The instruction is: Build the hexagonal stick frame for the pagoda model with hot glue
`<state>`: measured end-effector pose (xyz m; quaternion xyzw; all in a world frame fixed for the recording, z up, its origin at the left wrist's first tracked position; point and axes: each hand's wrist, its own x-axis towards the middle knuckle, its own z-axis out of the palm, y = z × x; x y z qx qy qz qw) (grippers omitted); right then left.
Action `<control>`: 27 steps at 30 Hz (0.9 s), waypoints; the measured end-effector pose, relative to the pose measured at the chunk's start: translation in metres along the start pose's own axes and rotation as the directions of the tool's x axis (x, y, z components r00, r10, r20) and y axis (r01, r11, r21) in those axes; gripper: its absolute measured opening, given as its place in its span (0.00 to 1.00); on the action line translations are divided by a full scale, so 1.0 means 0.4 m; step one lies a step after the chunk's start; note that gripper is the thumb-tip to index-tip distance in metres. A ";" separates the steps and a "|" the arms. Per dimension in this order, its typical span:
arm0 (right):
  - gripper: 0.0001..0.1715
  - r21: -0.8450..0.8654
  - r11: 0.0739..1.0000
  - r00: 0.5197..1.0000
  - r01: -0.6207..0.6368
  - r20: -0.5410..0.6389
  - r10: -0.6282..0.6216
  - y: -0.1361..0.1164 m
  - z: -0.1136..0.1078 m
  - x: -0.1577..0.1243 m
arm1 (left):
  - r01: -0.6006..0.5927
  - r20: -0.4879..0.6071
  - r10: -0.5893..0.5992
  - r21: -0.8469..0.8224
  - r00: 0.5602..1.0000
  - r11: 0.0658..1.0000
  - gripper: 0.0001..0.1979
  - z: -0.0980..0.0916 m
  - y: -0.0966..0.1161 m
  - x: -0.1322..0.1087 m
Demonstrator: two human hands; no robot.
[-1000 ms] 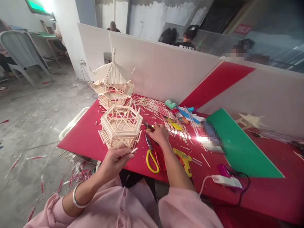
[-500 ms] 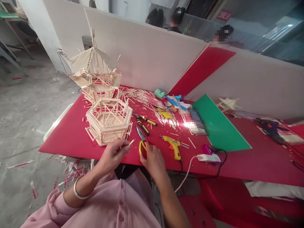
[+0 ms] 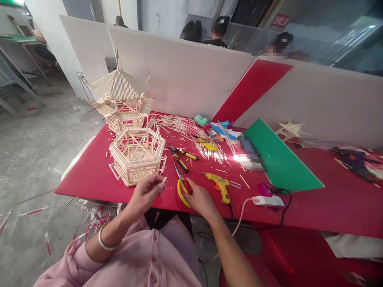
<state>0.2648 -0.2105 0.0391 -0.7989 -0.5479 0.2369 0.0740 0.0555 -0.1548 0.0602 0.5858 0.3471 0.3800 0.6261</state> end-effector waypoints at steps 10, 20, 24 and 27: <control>0.29 0.389 0.865 0.940 0.318 -0.247 -0.234 -0.035 -0.006 -0.133 | -0.346 -0.040 0.405 0.445 0.914 0.826 0.07 0.005 -0.018 0.024; 0.25 0.293 0.879 0.911 0.375 -0.291 -0.292 -0.051 0.001 -0.119 | -0.411 0.018 0.477 0.540 0.879 0.735 0.11 0.011 -0.001 0.024; 0.26 0.297 0.883 0.918 0.364 -0.271 -0.288 -0.047 0.003 -0.121 | -0.455 0.025 0.529 0.547 0.848 0.703 0.09 0.013 -0.003 0.025; 0.26 0.276 0.894 0.923 0.352 -0.259 -0.284 -0.044 0.003 -0.123 | -0.475 0.045 0.553 0.571 0.832 0.669 0.09 0.014 -0.004 0.027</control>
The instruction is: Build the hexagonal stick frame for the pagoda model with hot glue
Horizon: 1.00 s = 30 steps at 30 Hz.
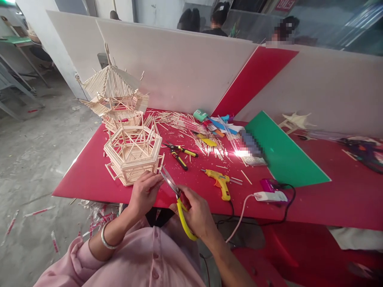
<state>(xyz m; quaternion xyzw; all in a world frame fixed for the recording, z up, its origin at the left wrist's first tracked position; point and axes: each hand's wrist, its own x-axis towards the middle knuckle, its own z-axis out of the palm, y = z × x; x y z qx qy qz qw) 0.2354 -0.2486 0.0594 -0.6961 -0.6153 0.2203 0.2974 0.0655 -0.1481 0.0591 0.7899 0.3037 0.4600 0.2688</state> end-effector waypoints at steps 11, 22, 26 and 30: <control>0.26 0.022 0.998 0.999 -0.050 0.002 0.050 0.027 0.021 -0.012 | 0.011 0.001 -0.011 -0.022 1.000 1.000 0.09 0.004 -0.005 -0.007; 0.27 -0.044 0.999 0.999 -0.027 -0.019 0.026 0.012 0.009 -0.016 | 0.001 -0.007 -0.002 -0.020 1.000 1.000 0.09 0.009 -0.012 -0.009; 0.29 -0.054 0.997 0.999 -0.050 0.000 0.050 0.029 0.018 -0.016 | -0.005 0.010 0.005 -0.003 1.000 1.000 0.09 0.009 -0.014 -0.011; 0.30 -0.288 0.946 0.988 -0.152 -0.065 0.139 0.058 0.021 -0.001 | 0.052 0.015 -0.052 0.010 0.999 0.999 0.10 -0.002 0.004 -0.013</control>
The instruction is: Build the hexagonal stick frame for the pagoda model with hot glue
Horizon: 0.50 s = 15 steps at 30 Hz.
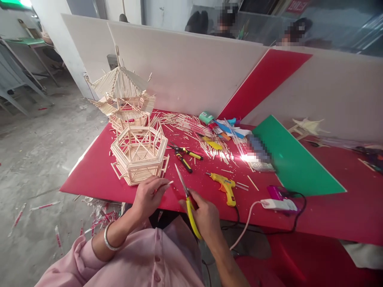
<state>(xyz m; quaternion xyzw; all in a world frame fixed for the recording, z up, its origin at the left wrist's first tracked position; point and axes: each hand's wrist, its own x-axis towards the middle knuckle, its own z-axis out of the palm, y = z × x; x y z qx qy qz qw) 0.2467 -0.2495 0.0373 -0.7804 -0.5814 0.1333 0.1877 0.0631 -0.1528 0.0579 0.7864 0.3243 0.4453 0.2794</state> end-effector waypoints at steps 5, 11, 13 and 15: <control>0.27 -0.323 0.944 0.998 -0.068 -0.025 0.063 0.034 0.023 0.034 | -0.038 -0.022 0.039 0.044 0.999 0.998 0.08 -0.054 0.027 0.005; 0.24 -0.351 0.935 0.996 0.052 -0.047 -0.074 0.043 0.053 0.042 | -0.148 -0.088 0.159 0.125 0.983 0.981 0.07 -0.132 0.038 0.013; 0.21 -0.338 0.937 0.991 0.084 -0.068 -0.113 0.037 0.047 0.042 | -0.155 -0.091 0.168 0.141 0.982 0.978 0.08 -0.147 0.037 0.011; 0.20 -0.323 0.942 0.984 0.093 -0.114 -0.137 0.039 0.028 0.044 | -0.148 -0.086 0.162 0.149 0.983 0.978 0.07 -0.159 0.034 0.011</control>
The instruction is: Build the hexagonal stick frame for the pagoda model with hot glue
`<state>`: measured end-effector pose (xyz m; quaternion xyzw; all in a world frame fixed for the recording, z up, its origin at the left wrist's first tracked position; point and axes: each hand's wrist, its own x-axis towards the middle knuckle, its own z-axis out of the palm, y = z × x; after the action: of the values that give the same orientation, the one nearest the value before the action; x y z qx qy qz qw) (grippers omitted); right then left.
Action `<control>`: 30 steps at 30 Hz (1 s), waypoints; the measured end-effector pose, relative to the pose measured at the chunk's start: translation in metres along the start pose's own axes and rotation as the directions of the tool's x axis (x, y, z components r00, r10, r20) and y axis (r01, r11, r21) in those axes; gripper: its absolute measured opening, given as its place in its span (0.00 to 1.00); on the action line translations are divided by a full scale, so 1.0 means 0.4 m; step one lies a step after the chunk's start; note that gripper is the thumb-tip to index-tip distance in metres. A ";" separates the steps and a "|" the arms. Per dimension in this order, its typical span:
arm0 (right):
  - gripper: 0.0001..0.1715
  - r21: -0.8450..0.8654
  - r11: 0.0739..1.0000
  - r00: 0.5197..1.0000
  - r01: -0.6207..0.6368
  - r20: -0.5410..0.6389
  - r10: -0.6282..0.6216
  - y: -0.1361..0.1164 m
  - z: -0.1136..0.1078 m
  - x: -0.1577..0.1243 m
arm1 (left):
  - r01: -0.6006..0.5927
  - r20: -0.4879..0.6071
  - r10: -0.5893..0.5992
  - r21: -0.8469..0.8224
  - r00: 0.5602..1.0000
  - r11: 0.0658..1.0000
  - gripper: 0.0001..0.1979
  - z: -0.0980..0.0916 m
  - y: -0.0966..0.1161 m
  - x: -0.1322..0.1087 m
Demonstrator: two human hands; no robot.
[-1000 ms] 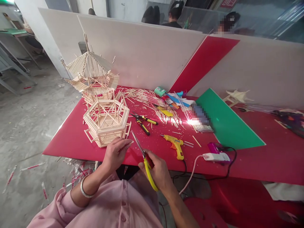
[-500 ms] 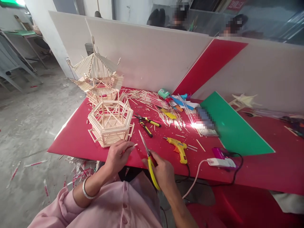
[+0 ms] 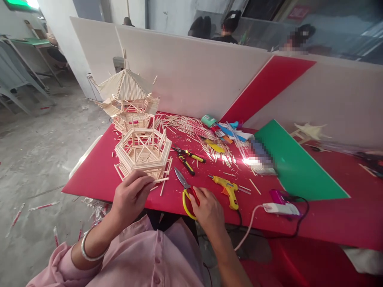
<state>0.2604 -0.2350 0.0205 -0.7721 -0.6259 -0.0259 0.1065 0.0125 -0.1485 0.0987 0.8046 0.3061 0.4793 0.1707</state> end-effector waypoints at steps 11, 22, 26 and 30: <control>0.27 -0.176 0.863 0.881 -0.473 -0.066 0.469 0.196 -0.074 -0.021 | 0.151 0.168 -0.160 0.065 0.973 0.986 0.06 -0.051 -0.013 0.011; 0.31 -0.130 0.806 0.806 -0.577 0.071 0.588 0.205 -0.047 0.015 | 0.156 0.261 -0.372 0.593 0.891 0.790 0.15 0.070 -0.128 -0.186; 0.31 -0.004 0.754 0.752 -0.657 0.067 0.656 0.251 -0.026 0.010 | 0.199 0.224 -0.417 0.624 0.881 0.756 0.16 0.089 -0.137 -0.194; 0.19 0.331 0.635 0.672 -0.698 -0.006 0.741 0.281 0.002 -0.019 | 0.221 0.206 -0.420 0.606 0.884 0.764 0.17 0.088 -0.132 -0.196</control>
<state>0.3681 -0.2638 0.0036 -0.9277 -0.2525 0.0600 0.2682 -0.0016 -0.1593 -0.0005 0.8211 0.5361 0.1882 0.0533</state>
